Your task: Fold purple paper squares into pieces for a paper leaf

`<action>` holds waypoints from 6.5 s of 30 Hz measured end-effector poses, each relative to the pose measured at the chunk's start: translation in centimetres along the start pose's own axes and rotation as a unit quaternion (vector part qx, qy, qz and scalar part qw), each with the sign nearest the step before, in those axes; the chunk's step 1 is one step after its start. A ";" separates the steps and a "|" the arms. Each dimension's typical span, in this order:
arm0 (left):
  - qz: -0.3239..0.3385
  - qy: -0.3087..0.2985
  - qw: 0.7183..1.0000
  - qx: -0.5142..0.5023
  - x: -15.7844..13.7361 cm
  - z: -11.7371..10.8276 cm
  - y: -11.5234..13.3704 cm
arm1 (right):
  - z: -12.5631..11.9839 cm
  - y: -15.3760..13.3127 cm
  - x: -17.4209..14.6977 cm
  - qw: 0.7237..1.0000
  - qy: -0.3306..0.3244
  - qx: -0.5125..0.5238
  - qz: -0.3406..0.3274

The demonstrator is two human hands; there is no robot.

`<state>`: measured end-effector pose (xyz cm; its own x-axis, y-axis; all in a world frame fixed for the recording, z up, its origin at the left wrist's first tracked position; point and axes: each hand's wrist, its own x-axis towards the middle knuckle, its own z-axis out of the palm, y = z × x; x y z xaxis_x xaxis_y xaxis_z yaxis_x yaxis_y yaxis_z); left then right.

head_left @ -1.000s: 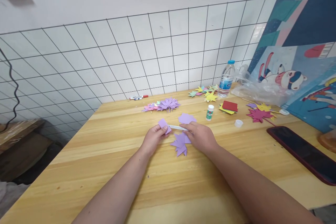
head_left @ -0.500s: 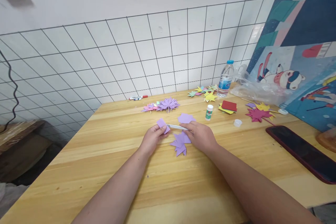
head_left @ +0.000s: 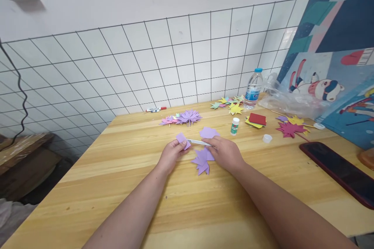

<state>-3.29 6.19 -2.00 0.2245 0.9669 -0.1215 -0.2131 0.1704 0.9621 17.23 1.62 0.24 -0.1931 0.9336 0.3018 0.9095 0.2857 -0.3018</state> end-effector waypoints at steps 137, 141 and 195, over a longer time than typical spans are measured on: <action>-0.019 -0.042 0.999 -0.010 -0.2 0.0 0.3 | 0.1 0.0 -0.1 1.000 0.004 0.026 0.001; -0.017 -0.026 0.999 -0.030 0.0 -0.1 0.2 | 0.1 0.1 -0.2 1.000 0.015 0.026 -0.001; -0.008 0.031 0.996 -0.080 0.1 -0.2 0.3 | -0.3 0.1 -0.1 1.000 0.017 0.014 0.008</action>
<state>-3.55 6.41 -1.80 0.1713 0.9728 -0.1559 -0.3591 0.2091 0.9096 17.50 1.51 0.47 -0.1648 0.9305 0.3271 0.9020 0.2763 -0.3316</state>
